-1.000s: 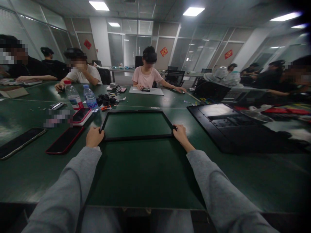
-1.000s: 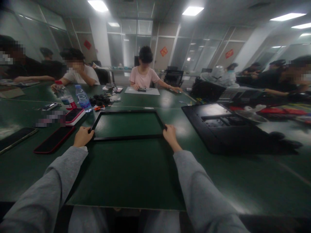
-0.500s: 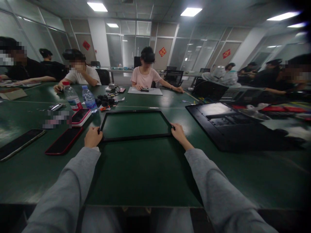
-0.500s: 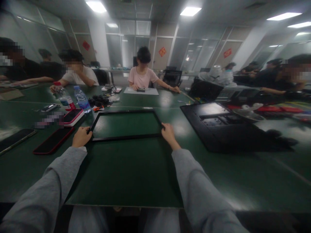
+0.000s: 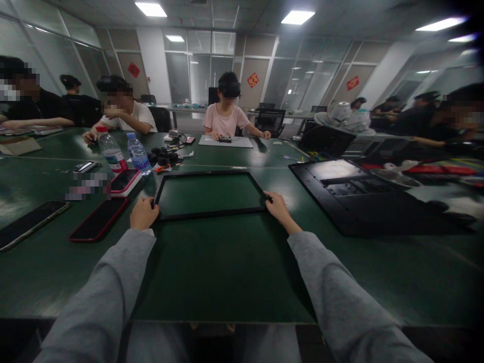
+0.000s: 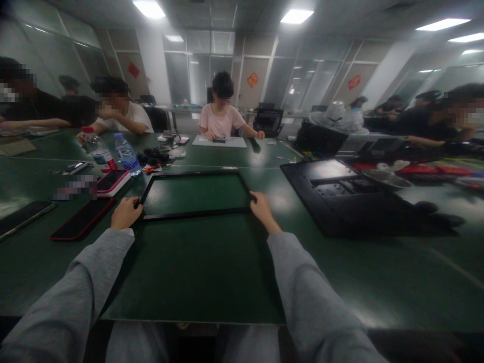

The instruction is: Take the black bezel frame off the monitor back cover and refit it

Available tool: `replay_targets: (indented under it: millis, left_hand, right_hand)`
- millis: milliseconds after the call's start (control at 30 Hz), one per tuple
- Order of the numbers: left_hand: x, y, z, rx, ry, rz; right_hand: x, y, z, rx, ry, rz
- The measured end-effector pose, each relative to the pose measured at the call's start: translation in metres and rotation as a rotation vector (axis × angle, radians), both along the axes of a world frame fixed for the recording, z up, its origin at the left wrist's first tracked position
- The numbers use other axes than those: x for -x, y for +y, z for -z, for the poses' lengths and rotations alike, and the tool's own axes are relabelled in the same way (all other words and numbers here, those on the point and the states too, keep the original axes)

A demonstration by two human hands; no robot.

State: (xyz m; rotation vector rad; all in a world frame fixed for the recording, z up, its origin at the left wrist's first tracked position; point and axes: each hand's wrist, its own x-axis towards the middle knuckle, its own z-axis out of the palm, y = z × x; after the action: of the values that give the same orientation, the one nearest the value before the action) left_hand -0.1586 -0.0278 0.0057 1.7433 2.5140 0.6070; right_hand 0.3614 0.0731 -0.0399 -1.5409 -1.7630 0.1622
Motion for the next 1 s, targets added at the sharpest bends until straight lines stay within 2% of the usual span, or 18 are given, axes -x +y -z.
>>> replay_targets:
  millis: [333, 1000]
  left_hand:
    - [-0.0005, 0.0002, -0.0009, 0.007, -0.003, -0.042]
    - [0.0029, 0.0022, 0.003, -0.023, 0.017, -0.042]
  right_hand:
    - [-0.0002, -0.0002, 0.002, 0.001, -0.067, 0.006]
    - [0.0017, -0.0031, -0.0006, 0.019, -0.14, 0.02]
